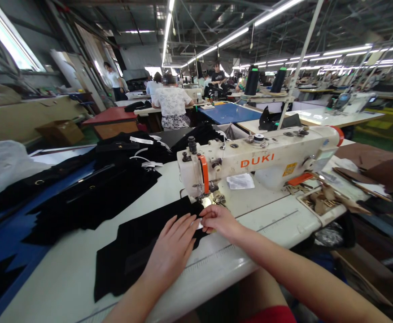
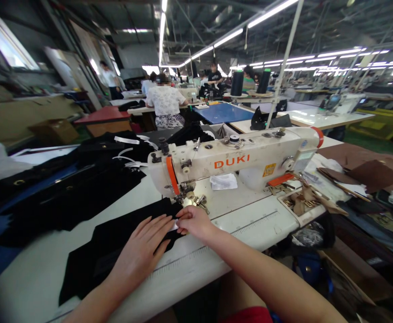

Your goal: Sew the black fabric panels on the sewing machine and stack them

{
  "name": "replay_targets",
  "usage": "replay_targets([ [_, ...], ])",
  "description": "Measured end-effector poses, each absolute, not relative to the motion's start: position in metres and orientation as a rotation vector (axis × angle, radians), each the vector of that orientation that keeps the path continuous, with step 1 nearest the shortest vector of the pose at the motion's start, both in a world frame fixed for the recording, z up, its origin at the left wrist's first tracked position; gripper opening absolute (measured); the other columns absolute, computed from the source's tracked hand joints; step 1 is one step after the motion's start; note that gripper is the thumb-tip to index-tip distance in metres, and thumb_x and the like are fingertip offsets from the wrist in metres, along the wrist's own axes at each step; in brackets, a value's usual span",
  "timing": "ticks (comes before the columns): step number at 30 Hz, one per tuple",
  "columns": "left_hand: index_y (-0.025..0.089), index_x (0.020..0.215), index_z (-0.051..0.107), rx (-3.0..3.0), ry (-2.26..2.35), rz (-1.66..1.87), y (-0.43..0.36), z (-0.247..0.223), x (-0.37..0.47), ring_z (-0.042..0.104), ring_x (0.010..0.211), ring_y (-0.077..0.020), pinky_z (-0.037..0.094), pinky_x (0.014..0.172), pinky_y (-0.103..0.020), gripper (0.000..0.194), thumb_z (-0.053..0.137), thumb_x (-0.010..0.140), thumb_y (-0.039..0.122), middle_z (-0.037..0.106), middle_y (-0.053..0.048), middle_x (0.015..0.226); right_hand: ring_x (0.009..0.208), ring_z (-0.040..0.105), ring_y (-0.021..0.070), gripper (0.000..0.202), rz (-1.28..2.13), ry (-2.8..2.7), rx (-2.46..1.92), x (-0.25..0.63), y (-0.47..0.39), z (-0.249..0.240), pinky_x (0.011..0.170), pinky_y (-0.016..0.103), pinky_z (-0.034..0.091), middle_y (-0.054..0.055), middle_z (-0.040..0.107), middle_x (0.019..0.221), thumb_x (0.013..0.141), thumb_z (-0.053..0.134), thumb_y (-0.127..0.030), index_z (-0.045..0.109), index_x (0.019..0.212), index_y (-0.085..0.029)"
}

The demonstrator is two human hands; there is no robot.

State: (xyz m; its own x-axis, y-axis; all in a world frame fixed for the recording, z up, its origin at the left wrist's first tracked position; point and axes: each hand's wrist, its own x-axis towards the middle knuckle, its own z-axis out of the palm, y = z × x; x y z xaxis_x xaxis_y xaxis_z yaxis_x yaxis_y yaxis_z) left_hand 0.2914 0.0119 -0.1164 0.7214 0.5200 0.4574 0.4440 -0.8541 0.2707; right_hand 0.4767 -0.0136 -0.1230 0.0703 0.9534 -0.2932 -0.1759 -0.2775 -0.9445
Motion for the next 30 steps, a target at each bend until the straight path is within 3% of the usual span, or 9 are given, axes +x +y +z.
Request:
replay_targets([
  [5, 0.014, 0.103, 0.069, 3.003, 0.604, 0.819, 0.025, -0.125, 0.302, 0.068, 0.094, -0.0222, 0.053, 0.092, -0.041, 0.033, 0.037, 0.093, 0.012, 0.073, -0.011, 0.099, 0.056, 0.062, 0.0099, 0.016, 1.261, -1.046, -1.442, 0.479, -0.014, -0.121, 0.057, 0.022, 0.052, -0.005, 0.061, 0.062, 0.075, 0.059, -0.005, 0.058, 0.086, -0.017],
  [8, 0.014, 0.099, 0.069, 3.005, 0.623, 0.855, 0.036, -0.131, 0.295, 0.068, 0.092, -0.0229, 0.055, 0.089, -0.041, 0.032, 0.038, 0.092, 0.011, 0.073, -0.011, 0.097, 0.08, 0.066, 0.0159, 0.02, 0.717, -1.494, -1.545, 0.483, -0.025, -0.124, 0.076, 0.033, 0.055, 0.004, 0.069, 0.086, 0.08, 0.056, -0.006, 0.062, 0.095, -0.017],
  [10, 0.014, 0.097, 0.07, 2.961, 0.7, 0.886, 0.041, -0.135, 0.285, 0.068, 0.091, -0.0226, 0.056, 0.087, -0.04, 0.032, 0.038, 0.092, 0.012, 0.073, -0.01, 0.095, 0.101, 0.062, 0.0201, 0.021, 0.348, -1.847, -1.487, 0.484, -0.036, -0.126, 0.092, 0.039, 0.049, 0.01, 0.068, 0.106, 0.084, 0.055, -0.009, 0.064, 0.102, -0.017],
  [14, 0.017, 0.098, 0.069, 2.871, 0.803, 0.906, 0.045, -0.139, 0.264, 0.068, 0.092, -0.0202, 0.055, 0.088, -0.035, 0.029, 0.04, 0.094, 0.019, 0.072, -0.008, 0.095, 0.123, 0.051, 0.0221, 0.025, 0.105, -2.292, -1.287, 0.479, -0.053, -0.132, 0.107, 0.038, 0.038, 0.012, 0.062, 0.126, 0.091, 0.054, -0.021, 0.063, 0.114, -0.013],
  [20, 0.017, 0.096, 0.07, 2.84, 0.922, 1.029, 0.042, -0.125, 0.268, 0.066, 0.093, -0.0209, 0.054, 0.09, -0.037, 0.027, 0.043, 0.095, 0.024, 0.072, -0.008, 0.096, 0.119, 0.053, 0.0226, 0.023, 0.032, -2.403, -1.329, 0.474, -0.053, -0.128, 0.106, 0.037, 0.038, 0.011, 0.064, 0.123, 0.093, 0.052, -0.023, 0.064, 0.11, -0.013],
  [24, 0.017, 0.099, 0.07, 2.908, 0.965, 1.131, 0.042, -0.113, 0.286, 0.063, 0.097, -0.0236, 0.051, 0.093, -0.043, 0.026, 0.044, 0.094, 0.019, 0.07, -0.01, 0.098, 0.115, 0.054, 0.0227, 0.019, -0.026, -2.384, -1.313, 0.477, -0.054, -0.126, 0.101, 0.038, 0.04, 0.012, 0.065, 0.116, 0.094, 0.051, -0.02, 0.065, 0.104, -0.012],
  [26, 0.015, 0.1, 0.069, 3.053, 0.829, 1.015, 0.043, -0.113, 0.294, 0.062, 0.097, -0.0242, 0.051, 0.093, -0.043, 0.029, 0.041, 0.093, 0.013, 0.069, -0.011, 0.097, 0.112, 0.055, 0.0226, 0.018, -0.05, -2.373, -1.317, 0.478, -0.055, -0.126, 0.101, 0.038, 0.041, 0.012, 0.066, 0.113, 0.094, 0.05, -0.019, 0.065, 0.102, -0.012],
  [30, 0.013, 0.094, 0.069, 3.148, 0.826, 0.735, 0.044, -0.124, 0.301, 0.062, 0.084, -0.0225, 0.055, 0.077, -0.037, 0.031, 0.039, 0.089, 0.006, 0.068, -0.011, 0.09, 0.115, 0.053, 0.0227, 0.015, -0.028, -2.364, -1.33, 0.479, -0.055, -0.126, 0.101, 0.038, 0.04, 0.013, 0.065, 0.113, 0.093, 0.051, -0.018, 0.064, 0.099, -0.013],
])
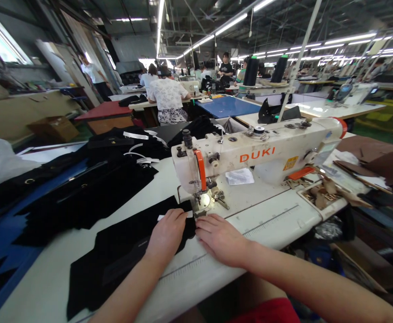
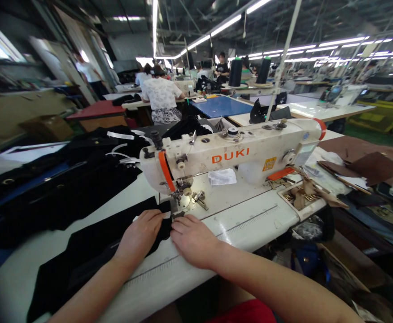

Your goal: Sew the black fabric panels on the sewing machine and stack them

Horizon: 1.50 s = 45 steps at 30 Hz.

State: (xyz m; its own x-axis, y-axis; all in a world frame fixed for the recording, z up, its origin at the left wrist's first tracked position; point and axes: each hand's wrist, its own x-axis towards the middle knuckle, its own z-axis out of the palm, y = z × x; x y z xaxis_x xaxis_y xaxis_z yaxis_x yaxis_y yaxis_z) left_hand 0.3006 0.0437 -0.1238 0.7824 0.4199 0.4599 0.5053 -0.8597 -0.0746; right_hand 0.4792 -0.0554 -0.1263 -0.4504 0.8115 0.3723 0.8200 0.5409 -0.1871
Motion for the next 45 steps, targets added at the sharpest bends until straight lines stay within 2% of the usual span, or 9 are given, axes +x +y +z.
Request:
replay_targets([
  [8, 0.015, 0.098, 0.069, -2.824, -0.854, -0.736, 0.043, -0.13, 0.295, 0.062, 0.087, -0.0207, 0.054, 0.078, -0.034, 0.03, 0.04, 0.092, 0.014, 0.068, -0.01, 0.093, 0.116, 0.054, 0.0207, 0.022, -0.002, -2.412, -1.266, 0.475, -0.045, -0.126, 0.105, 0.038, 0.039, 0.011, 0.064, 0.119, 0.095, 0.048, -0.023, 0.062, 0.11, -0.015],
  [13, 0.016, 0.097, 0.071, -2.865, -0.885, -0.85, 0.046, -0.134, 0.305, 0.063, 0.088, -0.0211, 0.055, 0.08, -0.036, 0.031, 0.04, 0.093, 0.019, 0.069, -0.01, 0.095, 0.11, 0.057, 0.0198, 0.023, -0.069, -2.472, -1.273, 0.482, -0.04, -0.124, 0.103, 0.036, 0.039, 0.01, 0.066, 0.113, 0.096, 0.044, -0.02, 0.065, 0.105, -0.014],
  [18, 0.014, 0.096, 0.071, -2.839, -0.837, -0.889, 0.049, -0.136, 0.312, 0.062, 0.103, -0.0256, 0.054, 0.09, -0.043, 0.031, 0.04, 0.092, 0.016, 0.068, -0.015, 0.108, 0.106, 0.058, 0.02, 0.023, -0.113, -2.46, -1.289, 0.488, -0.042, -0.126, 0.103, 0.036, 0.04, 0.01, 0.067, 0.111, 0.096, 0.045, -0.019, 0.066, 0.102, -0.013],
  [21, 0.011, 0.096, 0.069, -2.838, -0.736, -0.717, 0.048, -0.134, 0.312, 0.06, 0.109, -0.0282, 0.051, 0.096, -0.045, 0.031, 0.04, 0.088, 0.01, 0.067, -0.017, 0.108, 0.107, 0.058, 0.0201, 0.023, -0.099, -2.439, -1.294, 0.488, -0.044, -0.128, 0.103, 0.036, 0.04, 0.011, 0.067, 0.112, 0.095, 0.045, -0.019, 0.066, 0.103, -0.013],
  [24, 0.01, 0.099, 0.067, -2.831, -0.699, -0.508, 0.045, -0.131, 0.312, 0.062, 0.103, -0.0285, 0.053, 0.09, -0.043, 0.033, 0.039, 0.084, 0.003, 0.068, -0.016, 0.105, 0.108, 0.057, 0.02, 0.024, -0.049, -2.409, -1.29, 0.489, -0.044, -0.129, 0.102, 0.036, 0.041, 0.011, 0.066, 0.113, 0.095, 0.045, -0.017, 0.066, 0.104, -0.013],
  [28, 0.01, 0.103, 0.065, -2.839, -0.685, -0.413, 0.046, -0.13, 0.311, 0.064, 0.096, -0.0257, 0.056, 0.08, -0.038, 0.033, 0.039, 0.084, 0.002, 0.069, -0.014, 0.102, 0.108, 0.057, 0.0201, 0.024, 0.02, -2.382, -1.28, 0.489, -0.045, -0.128, 0.101, 0.037, 0.041, 0.012, 0.066, 0.114, 0.095, 0.045, -0.017, 0.066, 0.106, -0.013],
  [34, 0.015, 0.104, 0.066, -2.853, -0.596, -0.484, 0.049, -0.13, 0.309, 0.063, 0.099, -0.0221, 0.054, 0.085, -0.034, 0.033, 0.038, 0.088, 0.005, 0.069, -0.01, 0.104, 0.105, 0.056, 0.0204, 0.025, 0.031, -2.374, -1.277, 0.49, -0.046, -0.128, 0.1, 0.035, 0.042, 0.011, 0.066, 0.111, 0.094, 0.046, -0.017, 0.066, 0.107, -0.012],
  [39, 0.013, 0.098, 0.067, -2.85, -0.577, -0.529, 0.049, -0.129, 0.312, 0.063, 0.094, -0.0237, 0.056, 0.08, -0.034, 0.029, 0.042, 0.086, 0.003, 0.069, -0.01, 0.098, 0.106, 0.056, 0.0205, 0.025, 0.009, -2.375, -1.271, 0.49, -0.045, -0.128, 0.101, 0.035, 0.041, 0.011, 0.066, 0.112, 0.094, 0.045, -0.017, 0.066, 0.106, -0.011],
  [45, 0.012, 0.098, 0.066, -2.84, -0.599, -0.529, 0.049, -0.129, 0.314, 0.062, 0.094, -0.0236, 0.056, 0.081, -0.035, 0.029, 0.043, 0.085, 0.002, 0.069, -0.011, 0.098, 0.107, 0.055, 0.0207, 0.024, 0.026, -2.375, -1.272, 0.489, -0.046, -0.128, 0.1, 0.036, 0.042, 0.012, 0.066, 0.112, 0.094, 0.046, -0.016, 0.066, 0.106, -0.011],
])
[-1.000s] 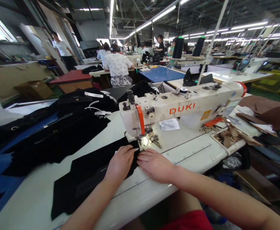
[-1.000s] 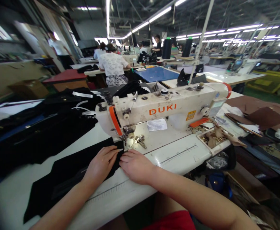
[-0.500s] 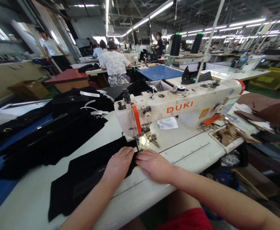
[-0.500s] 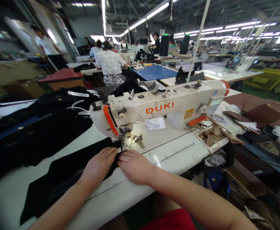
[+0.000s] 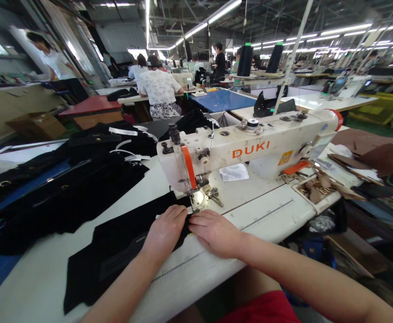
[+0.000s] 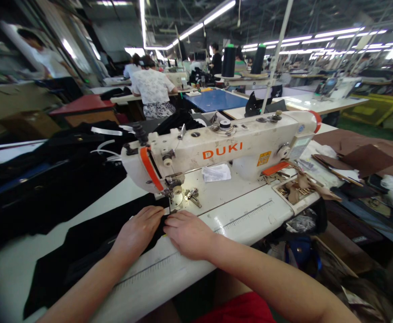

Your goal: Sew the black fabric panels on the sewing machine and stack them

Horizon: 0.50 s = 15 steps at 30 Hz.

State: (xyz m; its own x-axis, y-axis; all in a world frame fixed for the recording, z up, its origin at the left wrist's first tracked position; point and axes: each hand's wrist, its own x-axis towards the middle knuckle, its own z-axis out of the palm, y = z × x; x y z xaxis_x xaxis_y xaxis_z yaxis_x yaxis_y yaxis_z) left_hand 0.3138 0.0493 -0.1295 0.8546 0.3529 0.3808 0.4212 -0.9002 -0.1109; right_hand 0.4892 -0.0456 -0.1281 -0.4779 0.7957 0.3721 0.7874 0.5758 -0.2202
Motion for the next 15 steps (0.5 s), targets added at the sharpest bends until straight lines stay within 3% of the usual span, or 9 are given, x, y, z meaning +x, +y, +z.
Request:
replay_targets([
  [5, 0.01, 0.098, 0.066, -2.838, -0.572, -0.481, 0.048, -0.128, 0.314, 0.063, 0.093, -0.024, 0.056, 0.081, -0.036, 0.029, 0.043, 0.084, 0.0, 0.07, -0.011, 0.098, 0.106, 0.055, 0.0205, 0.024, 0.05, -2.36, -1.248, 0.49, -0.046, -0.128, 0.099, 0.034, 0.041, 0.011, 0.066, 0.11, 0.093, 0.046, -0.015, 0.066, 0.106, -0.011],
  [11, 0.009, 0.098, 0.067, -2.83, -0.605, -0.414, 0.046, -0.124, 0.315, 0.064, 0.092, -0.0252, 0.058, 0.078, -0.038, 0.031, 0.04, 0.084, 0.001, 0.07, -0.014, 0.099, 0.091, 0.055, 0.0199, 0.02, 0.022, -2.275, -1.406, 0.498, -0.029, -0.127, 0.089, 0.034, 0.044, 0.008, 0.067, 0.092, 0.093, 0.049, -0.017, 0.067, 0.102, -0.013],
  [15, 0.008, 0.105, 0.067, -2.865, -0.623, -0.406, 0.046, -0.129, 0.312, 0.064, 0.1, -0.026, 0.054, 0.088, -0.041, 0.034, 0.038, 0.087, 0.005, 0.069, -0.016, 0.105, 0.089, 0.052, 0.0209, 0.017, -0.071, -2.326, -1.472, 0.502, -0.016, -0.127, 0.084, 0.034, 0.043, 0.008, 0.063, 0.088, 0.092, 0.052, -0.02, 0.066, 0.098, -0.014],
])
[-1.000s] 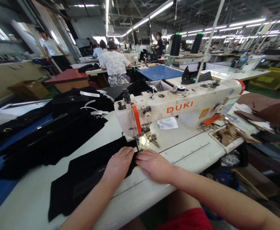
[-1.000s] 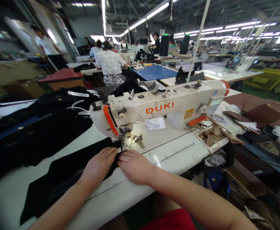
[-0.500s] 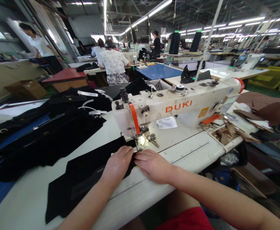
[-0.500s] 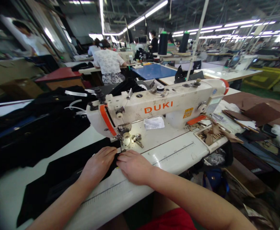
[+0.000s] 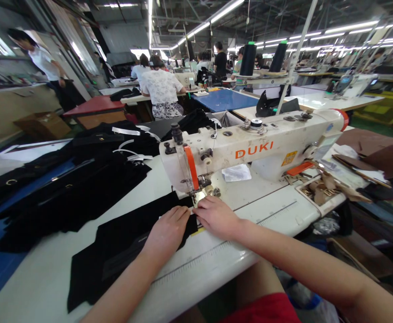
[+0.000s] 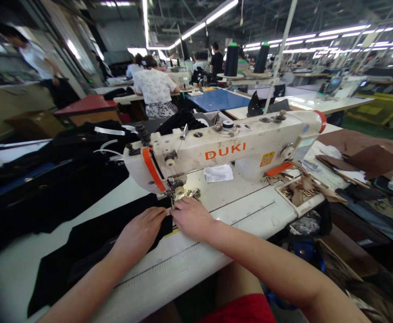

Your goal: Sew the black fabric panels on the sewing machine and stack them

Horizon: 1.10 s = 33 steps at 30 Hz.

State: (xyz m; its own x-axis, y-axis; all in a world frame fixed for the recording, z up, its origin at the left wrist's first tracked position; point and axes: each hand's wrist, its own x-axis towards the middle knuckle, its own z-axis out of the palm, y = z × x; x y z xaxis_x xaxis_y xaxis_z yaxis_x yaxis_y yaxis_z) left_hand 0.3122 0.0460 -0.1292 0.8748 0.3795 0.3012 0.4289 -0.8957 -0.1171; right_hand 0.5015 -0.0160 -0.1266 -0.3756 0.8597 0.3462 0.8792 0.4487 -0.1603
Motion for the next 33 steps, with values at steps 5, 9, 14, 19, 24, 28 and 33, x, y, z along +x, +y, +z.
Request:
replay_targets([
  [5, 0.012, 0.123, 0.061, -2.971, -0.831, -0.451, 0.043, -0.135, 0.306, 0.052, 0.125, -0.0255, 0.045, 0.103, -0.043, 0.039, 0.039, 0.095, 0.029, 0.059, -0.014, 0.133, 0.09, 0.051, 0.0211, 0.015, -0.126, -2.408, -1.474, 0.501, -0.013, -0.126, 0.082, 0.034, 0.042, 0.008, 0.061, 0.088, 0.093, 0.051, -0.018, 0.065, 0.092, -0.014],
  [9, 0.012, 0.133, 0.053, -2.993, -0.884, -0.32, 0.04, -0.133, 0.307, 0.047, 0.131, -0.0236, 0.041, 0.107, -0.044, 0.045, 0.035, 0.096, 0.032, 0.052, -0.014, 0.141, 0.091, 0.051, 0.0215, 0.014, -0.171, -2.436, -1.461, 0.503, -0.012, -0.123, 0.082, 0.035, 0.041, 0.008, 0.061, 0.088, 0.092, 0.052, -0.018, 0.065, 0.092, -0.014],
  [14, 0.011, 0.133, 0.053, -2.942, -0.903, -0.248, 0.039, -0.131, 0.313, 0.046, 0.132, -0.0245, 0.042, 0.106, -0.046, 0.045, 0.034, 0.096, 0.03, 0.051, -0.015, 0.141, 0.092, 0.052, 0.0211, 0.012, -0.209, -2.461, -1.45, 0.506, -0.005, -0.124, 0.082, 0.034, 0.041, 0.008, 0.062, 0.089, 0.092, 0.054, -0.019, 0.065, 0.09, -0.014],
  [19, 0.008, 0.131, 0.054, -2.904, -0.922, -0.282, 0.038, -0.133, 0.315, 0.045, 0.133, -0.0274, 0.042, 0.105, -0.05, 0.045, 0.036, 0.096, 0.029, 0.051, -0.016, 0.141, 0.091, 0.053, 0.0208, 0.012, -0.221, -2.454, -1.421, 0.507, -0.004, -0.125, 0.082, 0.033, 0.042, 0.007, 0.062, 0.088, 0.091, 0.055, -0.019, 0.066, 0.088, -0.014],
  [24, 0.01, 0.129, 0.057, -2.919, -0.86, -0.354, 0.038, -0.133, 0.314, 0.048, 0.131, -0.0262, 0.042, 0.106, -0.048, 0.043, 0.037, 0.095, 0.027, 0.056, -0.015, 0.136, 0.091, 0.052, 0.0206, 0.012, -0.205, -2.45, -1.427, 0.506, -0.005, -0.125, 0.082, 0.034, 0.042, 0.007, 0.062, 0.088, 0.092, 0.055, -0.018, 0.066, 0.088, -0.014],
  [28, 0.01, 0.126, 0.059, -2.958, -0.846, -0.401, 0.038, -0.135, 0.312, 0.053, 0.125, -0.0246, 0.045, 0.104, -0.045, 0.041, 0.036, 0.096, 0.026, 0.06, -0.015, 0.132, 0.092, 0.051, 0.0208, 0.013, -0.183, -2.449, -1.441, 0.506, -0.005, -0.126, 0.083, 0.035, 0.042, 0.008, 0.062, 0.089, 0.092, 0.054, -0.018, 0.066, 0.089, -0.014],
  [33, 0.013, 0.126, 0.06, -2.966, -0.858, -0.454, 0.039, -0.136, 0.314, 0.055, 0.123, -0.0249, 0.048, 0.101, -0.045, 0.04, 0.038, 0.095, 0.025, 0.061, -0.014, 0.13, 0.091, 0.052, 0.0209, 0.012, -0.178, -2.427, -1.435, 0.507, -0.005, -0.126, 0.083, 0.034, 0.042, 0.008, 0.063, 0.089, 0.092, 0.054, -0.017, 0.066, 0.09, -0.014],
])
